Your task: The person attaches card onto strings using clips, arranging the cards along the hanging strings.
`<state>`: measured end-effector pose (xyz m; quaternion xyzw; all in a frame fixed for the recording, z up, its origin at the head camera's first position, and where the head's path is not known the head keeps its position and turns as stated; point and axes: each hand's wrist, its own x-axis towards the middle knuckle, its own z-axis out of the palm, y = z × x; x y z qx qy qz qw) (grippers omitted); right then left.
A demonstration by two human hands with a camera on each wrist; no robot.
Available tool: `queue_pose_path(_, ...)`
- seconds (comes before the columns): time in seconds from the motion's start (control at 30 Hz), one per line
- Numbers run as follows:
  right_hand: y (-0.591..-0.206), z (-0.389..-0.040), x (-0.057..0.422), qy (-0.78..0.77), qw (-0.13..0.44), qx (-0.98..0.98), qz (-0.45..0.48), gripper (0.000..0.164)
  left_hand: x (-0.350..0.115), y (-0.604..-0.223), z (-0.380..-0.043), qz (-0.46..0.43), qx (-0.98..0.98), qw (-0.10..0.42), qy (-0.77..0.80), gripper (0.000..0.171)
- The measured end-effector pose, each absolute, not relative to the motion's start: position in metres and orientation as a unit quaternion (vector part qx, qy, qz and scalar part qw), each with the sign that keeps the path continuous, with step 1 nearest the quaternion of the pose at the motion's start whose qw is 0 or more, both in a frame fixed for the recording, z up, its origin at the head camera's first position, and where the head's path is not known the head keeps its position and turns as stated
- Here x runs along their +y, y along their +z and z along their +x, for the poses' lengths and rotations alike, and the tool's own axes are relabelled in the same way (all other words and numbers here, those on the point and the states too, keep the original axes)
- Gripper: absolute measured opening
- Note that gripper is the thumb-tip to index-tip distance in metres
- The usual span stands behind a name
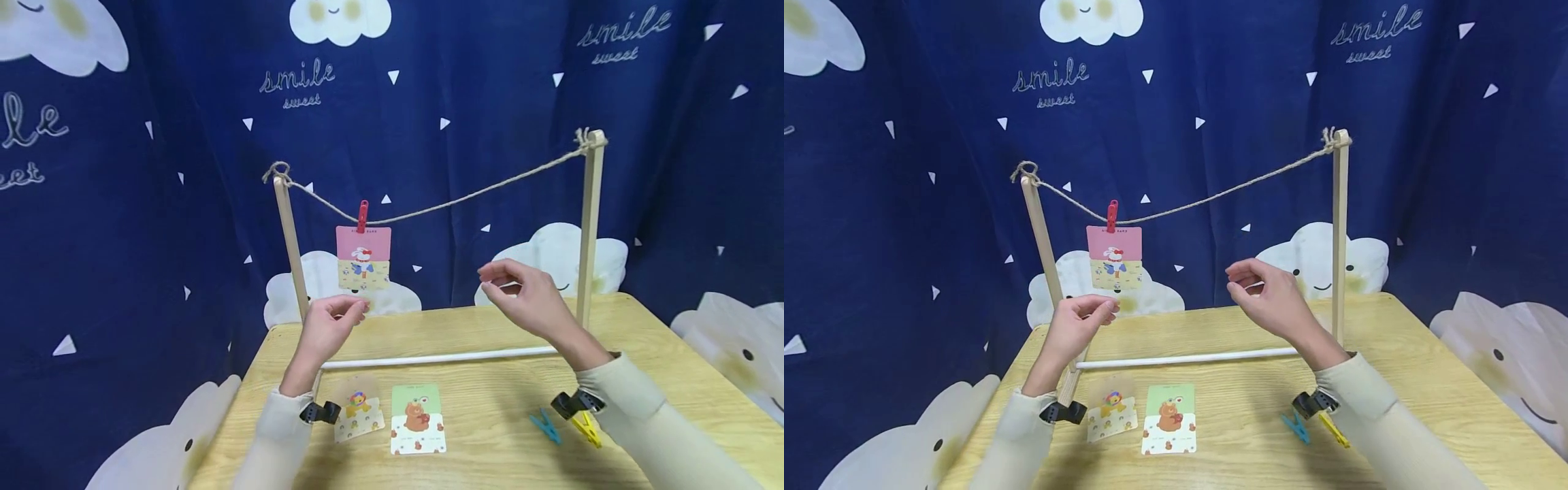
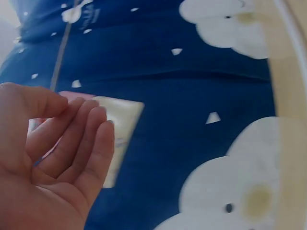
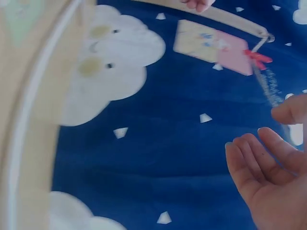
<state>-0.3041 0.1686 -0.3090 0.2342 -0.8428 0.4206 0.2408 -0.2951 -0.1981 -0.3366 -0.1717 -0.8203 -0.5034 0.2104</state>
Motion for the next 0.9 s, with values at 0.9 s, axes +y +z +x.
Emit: queue_pose_path(0.9, -0.442, -0.284, 0.262, 0.343, 0.157, -0.901, 0.216, 0.013, -0.192, -0.444, -0.303, -0.174, -0.880, 0.013, -0.441, 0.031)
